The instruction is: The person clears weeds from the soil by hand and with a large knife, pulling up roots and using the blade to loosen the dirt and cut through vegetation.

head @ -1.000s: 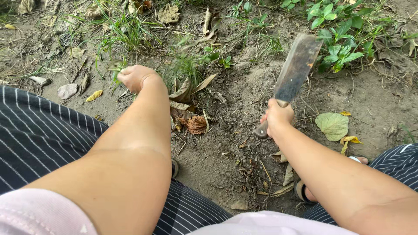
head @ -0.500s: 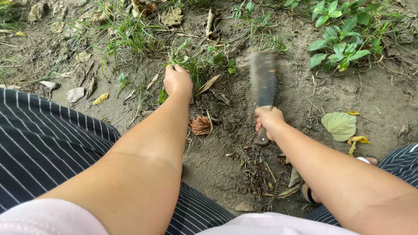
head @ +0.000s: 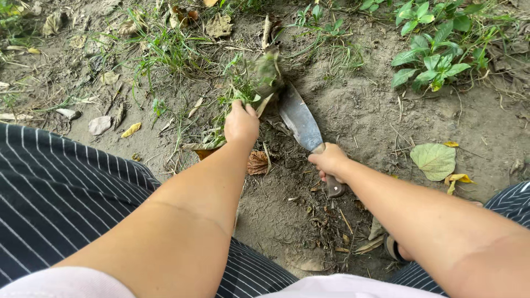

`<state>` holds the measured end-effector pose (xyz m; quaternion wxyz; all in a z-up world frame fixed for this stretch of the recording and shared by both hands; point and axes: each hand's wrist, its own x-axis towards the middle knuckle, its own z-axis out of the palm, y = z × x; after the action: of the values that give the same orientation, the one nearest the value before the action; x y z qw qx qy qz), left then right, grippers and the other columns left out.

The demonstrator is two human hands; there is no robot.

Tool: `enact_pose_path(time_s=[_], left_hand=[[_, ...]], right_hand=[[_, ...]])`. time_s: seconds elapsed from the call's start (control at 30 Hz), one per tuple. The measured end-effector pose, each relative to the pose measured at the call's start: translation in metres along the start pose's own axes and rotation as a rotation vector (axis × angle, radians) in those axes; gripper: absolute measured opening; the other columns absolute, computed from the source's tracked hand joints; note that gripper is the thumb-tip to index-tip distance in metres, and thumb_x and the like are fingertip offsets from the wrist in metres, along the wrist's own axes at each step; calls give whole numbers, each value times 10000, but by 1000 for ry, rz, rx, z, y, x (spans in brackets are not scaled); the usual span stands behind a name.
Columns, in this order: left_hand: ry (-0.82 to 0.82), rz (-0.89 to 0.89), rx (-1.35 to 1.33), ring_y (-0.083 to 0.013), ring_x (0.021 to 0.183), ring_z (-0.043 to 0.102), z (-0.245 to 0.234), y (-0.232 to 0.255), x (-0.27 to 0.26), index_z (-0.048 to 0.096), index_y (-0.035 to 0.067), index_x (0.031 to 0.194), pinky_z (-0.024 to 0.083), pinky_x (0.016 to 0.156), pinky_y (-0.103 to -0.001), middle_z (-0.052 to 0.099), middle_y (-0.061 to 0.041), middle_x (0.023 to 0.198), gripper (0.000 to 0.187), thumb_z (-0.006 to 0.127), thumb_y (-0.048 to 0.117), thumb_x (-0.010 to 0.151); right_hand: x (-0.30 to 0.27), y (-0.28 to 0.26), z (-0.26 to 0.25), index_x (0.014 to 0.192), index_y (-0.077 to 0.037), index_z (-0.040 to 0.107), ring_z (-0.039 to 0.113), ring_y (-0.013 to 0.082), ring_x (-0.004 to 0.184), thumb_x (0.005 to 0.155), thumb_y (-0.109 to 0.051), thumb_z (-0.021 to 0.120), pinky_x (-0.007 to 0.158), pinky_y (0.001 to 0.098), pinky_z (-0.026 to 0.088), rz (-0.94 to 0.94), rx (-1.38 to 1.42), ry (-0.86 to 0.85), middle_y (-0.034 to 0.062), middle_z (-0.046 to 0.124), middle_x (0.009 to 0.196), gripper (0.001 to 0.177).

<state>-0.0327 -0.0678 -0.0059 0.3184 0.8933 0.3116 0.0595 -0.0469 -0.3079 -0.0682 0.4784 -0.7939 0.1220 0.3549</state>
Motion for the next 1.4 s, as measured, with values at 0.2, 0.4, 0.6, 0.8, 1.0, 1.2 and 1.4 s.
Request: enact_pose_path(time_s=[0.2, 0.4, 0.6, 0.8, 1.0, 1.2, 1.4], left_hand=[[-103, 168, 178, -411, 969, 700, 30, 6, -33, 422, 88, 1397, 553, 865, -514, 719, -222, 1036, 462, 507, 335, 1016], [-285, 502, 337, -430, 975, 696, 60, 3, -44, 395, 51, 1390, 574, 852, -500, 699, -261, 1031, 447, 498, 289, 1025], [-442, 903, 631, -393, 1059, 694, 86, 51, 19, 478, 97, 1292, 580, 871, -505, 679, -215, 1160, 233, 423, 65, 1068], [-408, 896, 897, -370, 1165, 673, 115, 85, 116, 496, 57, 1360, 571, 948, -459, 673, -225, 1240, 306, 490, 94, 1057], [-307, 654, 1044, -526, 1396, 353, 139, 82, 146, 381, 81, 1376, 380, 1077, -553, 210, -265, 1610, 483, 551, 143, 928], [-260, 342, 710, -431, 1270, 616, 128, 86, 140, 458, 45, 1429, 528, 1018, -501, 585, -288, 1376, 405, 476, 234, 1072], [-532, 400, 981, -337, 1213, 660, 141, 80, 174, 676, 31, 1315, 547, 977, -448, 652, -183, 1336, 390, 568, 218, 991]], right_hand=[[-19, 30, 5, 1072, -67, 599, 482, 131, 486, 913, -149, 692, 457, 339, 468, -15, 284, 132, 41, 556, 703, 201], [-11, 35, 2, 1037, -52, 616, 537, 151, 503, 918, -181, 689, 460, 348, 508, 46, 573, 393, 54, 576, 693, 190], [-8, 34, 2, 987, -34, 516, 538, 194, 462, 894, -131, 709, 436, 392, 494, 53, 584, 409, 87, 573, 678, 235], [-12, 34, -1, 957, 25, 519, 553, 204, 438, 880, -156, 718, 401, 393, 504, 45, 530, 405, 107, 582, 679, 280], [-9, 37, -1, 985, 16, 545, 545, 176, 429, 860, -165, 705, 401, 371, 506, 60, 532, 417, 94, 591, 686, 271], [-12, 36, -7, 1003, 8, 580, 562, 182, 438, 854, -177, 697, 398, 374, 508, 69, 512, 409, 92, 607, 674, 264], [-17, 34, -14, 1031, -37, 606, 565, 158, 451, 863, -178, 698, 418, 353, 533, 113, 481, 404, 67, 598, 672, 238]])
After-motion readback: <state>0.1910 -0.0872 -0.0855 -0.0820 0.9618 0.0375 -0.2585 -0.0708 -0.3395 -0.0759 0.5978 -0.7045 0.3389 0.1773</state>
